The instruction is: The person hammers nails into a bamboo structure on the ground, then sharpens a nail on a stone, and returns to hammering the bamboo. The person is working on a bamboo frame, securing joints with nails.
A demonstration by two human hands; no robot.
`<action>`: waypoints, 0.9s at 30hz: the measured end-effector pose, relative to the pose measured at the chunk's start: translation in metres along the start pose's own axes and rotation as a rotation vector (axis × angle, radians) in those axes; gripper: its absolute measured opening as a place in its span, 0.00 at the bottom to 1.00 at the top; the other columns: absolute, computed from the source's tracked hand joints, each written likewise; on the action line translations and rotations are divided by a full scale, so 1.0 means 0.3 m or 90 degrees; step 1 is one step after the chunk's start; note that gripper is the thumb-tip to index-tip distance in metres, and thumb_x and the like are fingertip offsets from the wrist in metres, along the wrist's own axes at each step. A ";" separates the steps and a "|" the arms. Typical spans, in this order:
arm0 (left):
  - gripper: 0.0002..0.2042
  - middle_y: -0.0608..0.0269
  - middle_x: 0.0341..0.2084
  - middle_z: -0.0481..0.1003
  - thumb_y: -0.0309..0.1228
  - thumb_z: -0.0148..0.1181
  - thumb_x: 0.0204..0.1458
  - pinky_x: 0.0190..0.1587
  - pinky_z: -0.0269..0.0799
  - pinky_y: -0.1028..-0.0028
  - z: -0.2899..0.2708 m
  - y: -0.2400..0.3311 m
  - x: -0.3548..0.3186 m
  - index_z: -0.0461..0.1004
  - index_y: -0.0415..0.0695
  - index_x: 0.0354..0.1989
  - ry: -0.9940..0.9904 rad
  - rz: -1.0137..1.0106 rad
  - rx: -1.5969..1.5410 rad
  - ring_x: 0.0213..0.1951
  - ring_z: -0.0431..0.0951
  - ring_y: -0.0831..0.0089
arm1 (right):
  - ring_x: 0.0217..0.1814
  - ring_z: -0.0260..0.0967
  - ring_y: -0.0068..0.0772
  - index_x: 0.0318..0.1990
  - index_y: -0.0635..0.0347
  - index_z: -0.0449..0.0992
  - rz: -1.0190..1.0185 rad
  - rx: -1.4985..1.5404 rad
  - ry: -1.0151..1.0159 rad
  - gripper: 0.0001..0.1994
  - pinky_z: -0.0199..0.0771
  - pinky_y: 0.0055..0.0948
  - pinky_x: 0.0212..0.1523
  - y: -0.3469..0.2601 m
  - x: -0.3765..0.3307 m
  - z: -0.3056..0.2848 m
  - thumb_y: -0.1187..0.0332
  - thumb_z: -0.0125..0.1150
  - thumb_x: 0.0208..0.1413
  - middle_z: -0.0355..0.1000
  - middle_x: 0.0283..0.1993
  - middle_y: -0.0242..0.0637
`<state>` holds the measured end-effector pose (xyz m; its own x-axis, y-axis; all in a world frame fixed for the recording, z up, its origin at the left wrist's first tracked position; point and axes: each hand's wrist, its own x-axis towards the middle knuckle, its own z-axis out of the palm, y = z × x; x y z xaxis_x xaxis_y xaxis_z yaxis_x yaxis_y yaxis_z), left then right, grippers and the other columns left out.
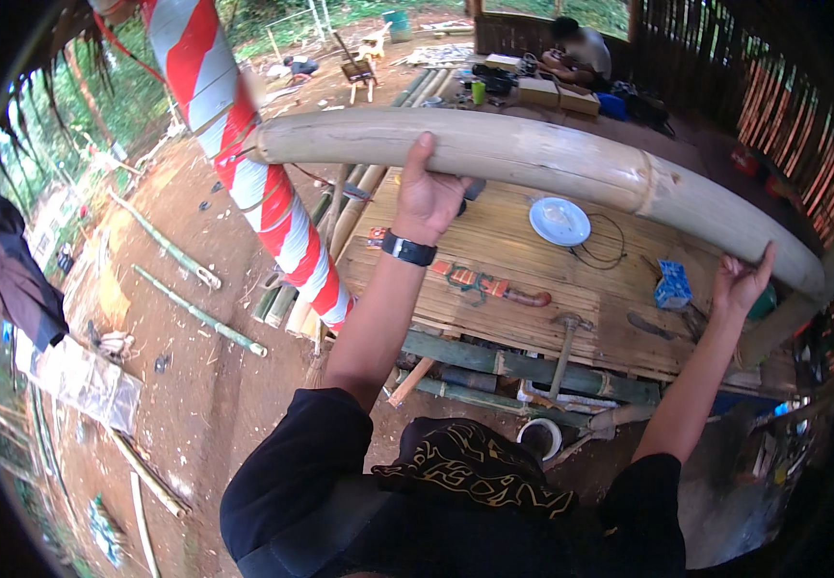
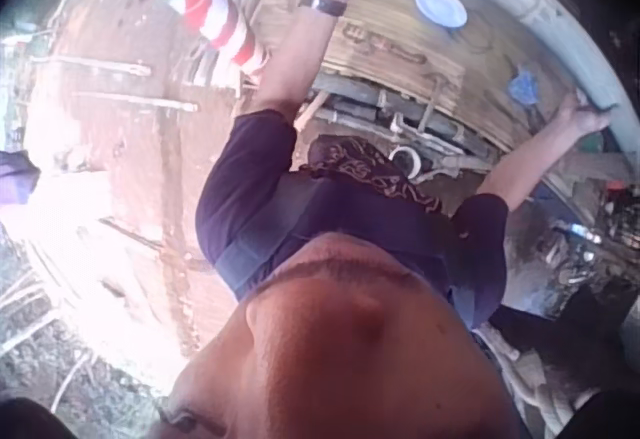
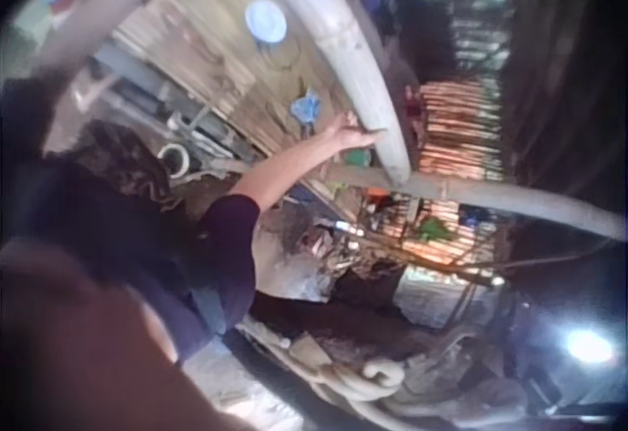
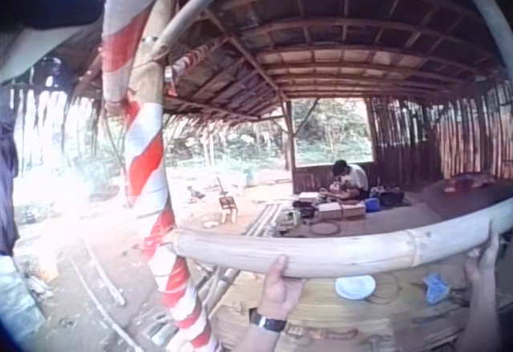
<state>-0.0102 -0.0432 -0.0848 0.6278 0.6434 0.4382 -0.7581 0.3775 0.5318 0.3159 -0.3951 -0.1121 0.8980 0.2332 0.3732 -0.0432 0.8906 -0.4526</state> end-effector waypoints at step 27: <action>0.33 0.57 0.54 0.71 0.34 0.69 0.45 0.61 0.65 0.60 -0.110 -0.089 -0.017 0.62 0.39 0.59 -0.037 0.104 -0.099 0.57 0.71 0.62 | 0.31 0.63 0.26 0.52 0.60 0.69 -0.002 -0.002 -0.082 0.19 0.68 0.26 0.33 -0.023 0.003 -0.095 0.54 0.51 0.65 0.71 0.46 0.38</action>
<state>0.0010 -0.0344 -0.1252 0.5003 0.6668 0.5523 -0.8657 0.3723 0.3347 0.3295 -0.4122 -0.1316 0.8347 0.2784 0.4752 -0.0386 0.8903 -0.4538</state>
